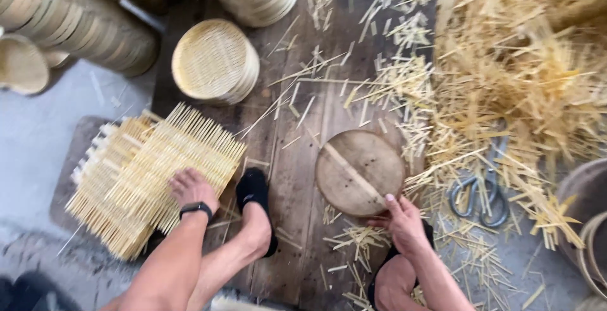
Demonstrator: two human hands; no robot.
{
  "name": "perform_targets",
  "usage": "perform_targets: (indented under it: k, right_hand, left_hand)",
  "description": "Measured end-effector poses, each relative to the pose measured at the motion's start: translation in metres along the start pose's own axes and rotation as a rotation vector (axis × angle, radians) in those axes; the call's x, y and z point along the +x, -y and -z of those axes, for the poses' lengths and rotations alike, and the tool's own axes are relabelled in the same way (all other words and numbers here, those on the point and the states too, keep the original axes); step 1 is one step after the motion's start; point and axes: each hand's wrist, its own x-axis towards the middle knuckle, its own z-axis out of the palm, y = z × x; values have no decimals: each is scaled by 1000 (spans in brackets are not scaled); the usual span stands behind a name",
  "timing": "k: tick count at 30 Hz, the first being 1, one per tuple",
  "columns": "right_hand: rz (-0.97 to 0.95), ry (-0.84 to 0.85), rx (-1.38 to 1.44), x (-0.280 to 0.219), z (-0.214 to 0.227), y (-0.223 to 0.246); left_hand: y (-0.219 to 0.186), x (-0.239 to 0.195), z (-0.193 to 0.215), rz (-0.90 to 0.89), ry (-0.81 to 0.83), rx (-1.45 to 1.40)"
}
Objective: The person sits on the floor of a bamboo craft workshop and trims excess bamboo strips from the edges of round woven sieve mats. They lay each woven mat over a round wooden mold, cut off the overhanging strips with scissors, brush off clippings, and set the trimmed mat aside with a stack of finished mats.
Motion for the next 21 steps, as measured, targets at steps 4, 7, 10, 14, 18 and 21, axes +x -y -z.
perform_targets:
  k: [4, 7, 10, 14, 18, 21]
  right_hand:
    - [22, 30, 4, 3, 11, -4]
    - [11, 5, -22, -2, 12, 0]
    - [51, -92, -126, -5, 12, 6]
    - [385, -276, -262, 11, 45, -10]
    - [454, 62, 143, -18, 35, 53]
    - [300, 414, 368, -27, 22, 87]
  left_hand:
    - [6, -9, 46, 19, 159, -168]
    - [49, 19, 39, 24, -48, -420]
    - [31, -38, 142, 256, -393, -820]
    - [31, -84, 126, -200, -1187, -761]
    - [-100, -155, 67, -799, -743, -1299]
    - [-157, -183, 18, -1233, -629, -655]
